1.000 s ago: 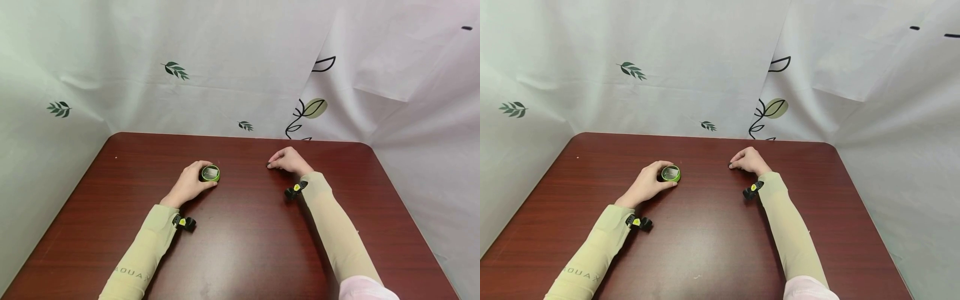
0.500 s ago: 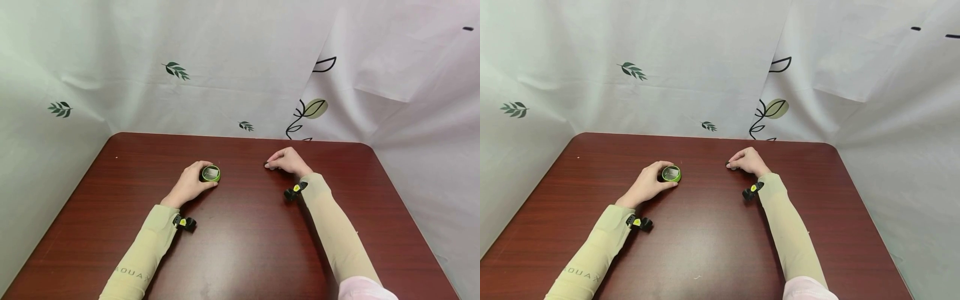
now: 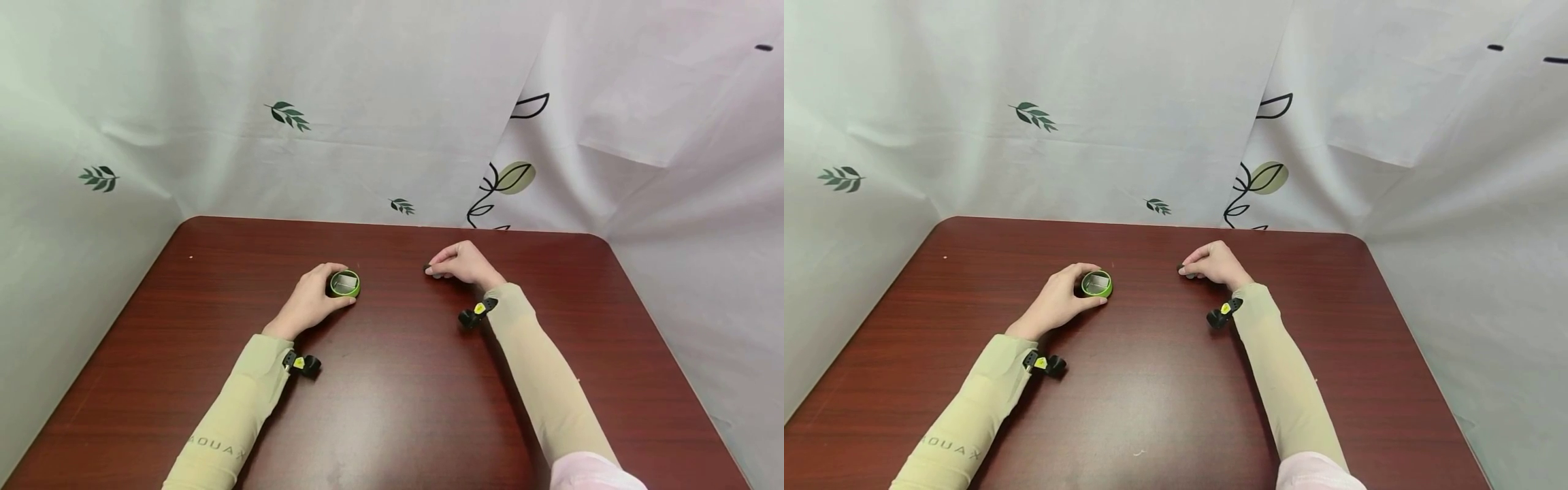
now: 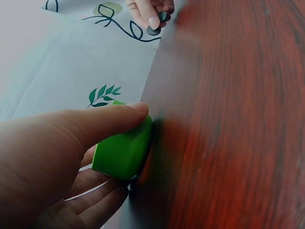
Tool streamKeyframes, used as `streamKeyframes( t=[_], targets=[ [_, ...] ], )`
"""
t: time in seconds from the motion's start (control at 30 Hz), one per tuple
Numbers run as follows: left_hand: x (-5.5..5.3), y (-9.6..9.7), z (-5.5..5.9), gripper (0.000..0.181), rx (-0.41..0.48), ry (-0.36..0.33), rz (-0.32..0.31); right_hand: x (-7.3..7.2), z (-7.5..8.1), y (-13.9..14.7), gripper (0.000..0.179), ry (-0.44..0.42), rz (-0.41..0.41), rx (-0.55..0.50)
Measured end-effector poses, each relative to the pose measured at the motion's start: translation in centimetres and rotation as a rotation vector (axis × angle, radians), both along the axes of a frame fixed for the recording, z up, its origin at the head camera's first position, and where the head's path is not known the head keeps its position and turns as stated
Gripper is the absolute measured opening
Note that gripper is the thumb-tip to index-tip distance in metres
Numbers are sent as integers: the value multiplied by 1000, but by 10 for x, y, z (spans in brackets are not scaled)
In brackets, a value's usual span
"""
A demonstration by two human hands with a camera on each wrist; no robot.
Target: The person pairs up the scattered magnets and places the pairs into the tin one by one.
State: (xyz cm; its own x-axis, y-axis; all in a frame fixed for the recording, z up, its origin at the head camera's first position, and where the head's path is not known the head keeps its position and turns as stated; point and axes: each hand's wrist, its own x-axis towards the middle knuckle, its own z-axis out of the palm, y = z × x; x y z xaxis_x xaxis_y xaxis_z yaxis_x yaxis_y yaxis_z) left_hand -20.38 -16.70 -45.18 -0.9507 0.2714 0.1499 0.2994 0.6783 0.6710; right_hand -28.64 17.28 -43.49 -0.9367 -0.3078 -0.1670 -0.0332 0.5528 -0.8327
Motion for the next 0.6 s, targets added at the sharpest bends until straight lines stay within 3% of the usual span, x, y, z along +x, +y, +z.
streamKeyframes(
  t=[0.6],
  targets=[
    [2, 0, 2, 60, 13, 4, 6, 6, 1, -33, 14, 12, 51, -44]
  ],
)
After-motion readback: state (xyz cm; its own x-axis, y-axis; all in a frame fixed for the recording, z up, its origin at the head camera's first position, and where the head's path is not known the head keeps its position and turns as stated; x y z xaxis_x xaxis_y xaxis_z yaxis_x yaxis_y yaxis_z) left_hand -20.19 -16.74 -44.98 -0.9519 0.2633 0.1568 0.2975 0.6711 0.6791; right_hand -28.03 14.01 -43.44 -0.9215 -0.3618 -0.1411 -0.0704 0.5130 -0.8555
